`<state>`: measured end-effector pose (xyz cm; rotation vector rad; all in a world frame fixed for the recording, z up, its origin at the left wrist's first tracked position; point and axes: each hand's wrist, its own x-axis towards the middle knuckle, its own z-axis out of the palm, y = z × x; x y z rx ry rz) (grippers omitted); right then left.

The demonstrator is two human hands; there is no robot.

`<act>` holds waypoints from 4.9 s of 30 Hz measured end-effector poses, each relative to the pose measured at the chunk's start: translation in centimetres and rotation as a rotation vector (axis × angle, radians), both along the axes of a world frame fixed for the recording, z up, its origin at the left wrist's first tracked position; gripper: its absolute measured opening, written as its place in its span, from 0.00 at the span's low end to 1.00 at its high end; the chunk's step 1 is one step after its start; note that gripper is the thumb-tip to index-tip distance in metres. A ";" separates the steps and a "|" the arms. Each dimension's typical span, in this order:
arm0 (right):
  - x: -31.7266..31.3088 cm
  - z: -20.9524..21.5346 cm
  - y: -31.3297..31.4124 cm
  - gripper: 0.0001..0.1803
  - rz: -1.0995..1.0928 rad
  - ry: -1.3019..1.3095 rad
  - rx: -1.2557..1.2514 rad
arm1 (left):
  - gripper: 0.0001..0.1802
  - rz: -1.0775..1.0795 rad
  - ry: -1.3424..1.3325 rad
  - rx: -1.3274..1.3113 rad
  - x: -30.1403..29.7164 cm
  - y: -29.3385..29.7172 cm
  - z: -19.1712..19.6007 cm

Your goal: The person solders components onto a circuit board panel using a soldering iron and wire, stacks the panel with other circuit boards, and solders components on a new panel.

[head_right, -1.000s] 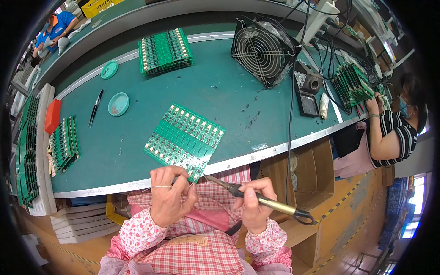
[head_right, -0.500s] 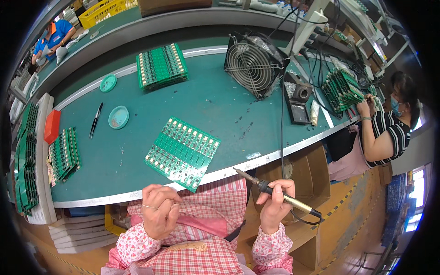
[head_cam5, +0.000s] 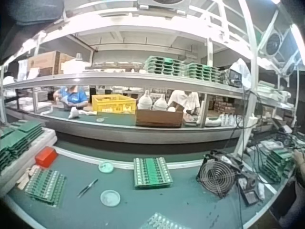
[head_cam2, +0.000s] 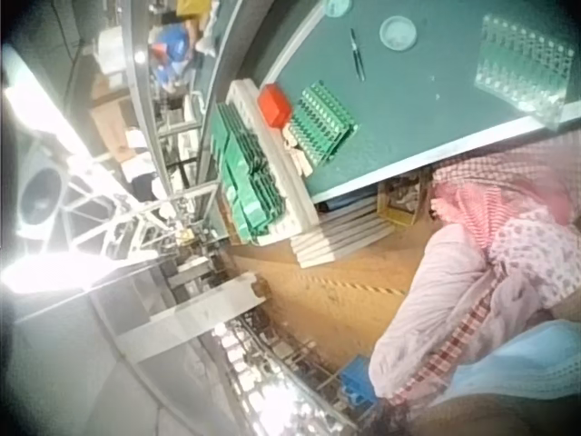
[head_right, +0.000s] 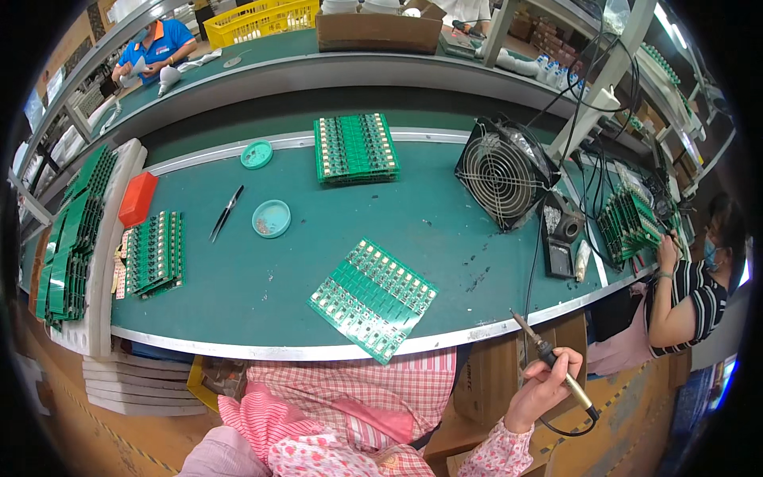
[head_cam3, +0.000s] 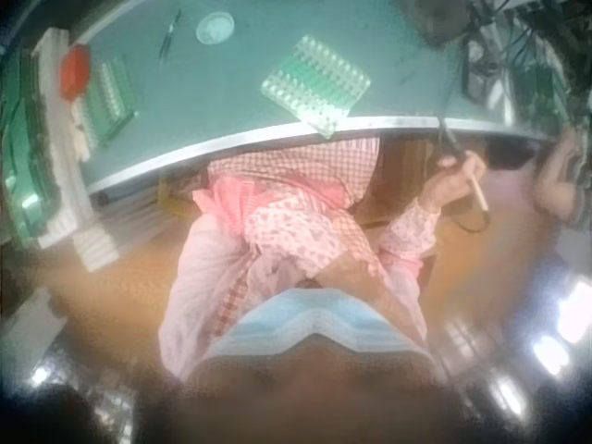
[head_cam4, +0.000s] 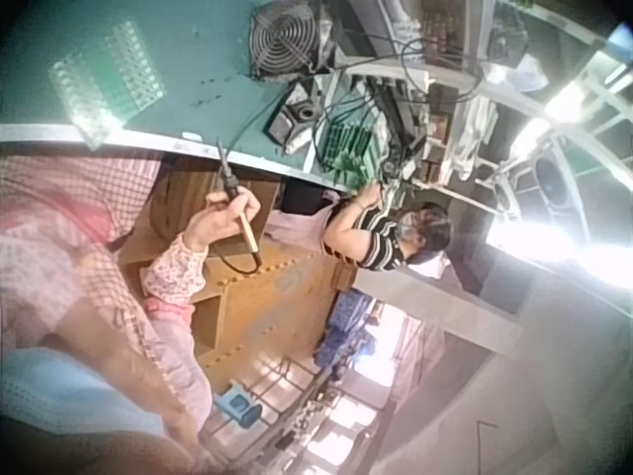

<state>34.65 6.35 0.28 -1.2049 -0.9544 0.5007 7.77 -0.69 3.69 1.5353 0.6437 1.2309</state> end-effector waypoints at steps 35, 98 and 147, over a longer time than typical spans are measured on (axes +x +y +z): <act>6.8 2.4 16.9 0.12 -0.020 -0.843 0.033 | 0.06 -0.333 0.184 0.382 7.8 0.4 1.0; -13.4 -2.2 0.6 0.16 0.748 0.216 -0.107 | 0.17 0.488 -0.211 -0.563 -10.7 7.2 -4.2; -13.1 -3.8 -0.6 0.22 0.657 0.275 0.003 | 0.18 0.330 -0.021 -0.574 -11.2 8.7 -3.2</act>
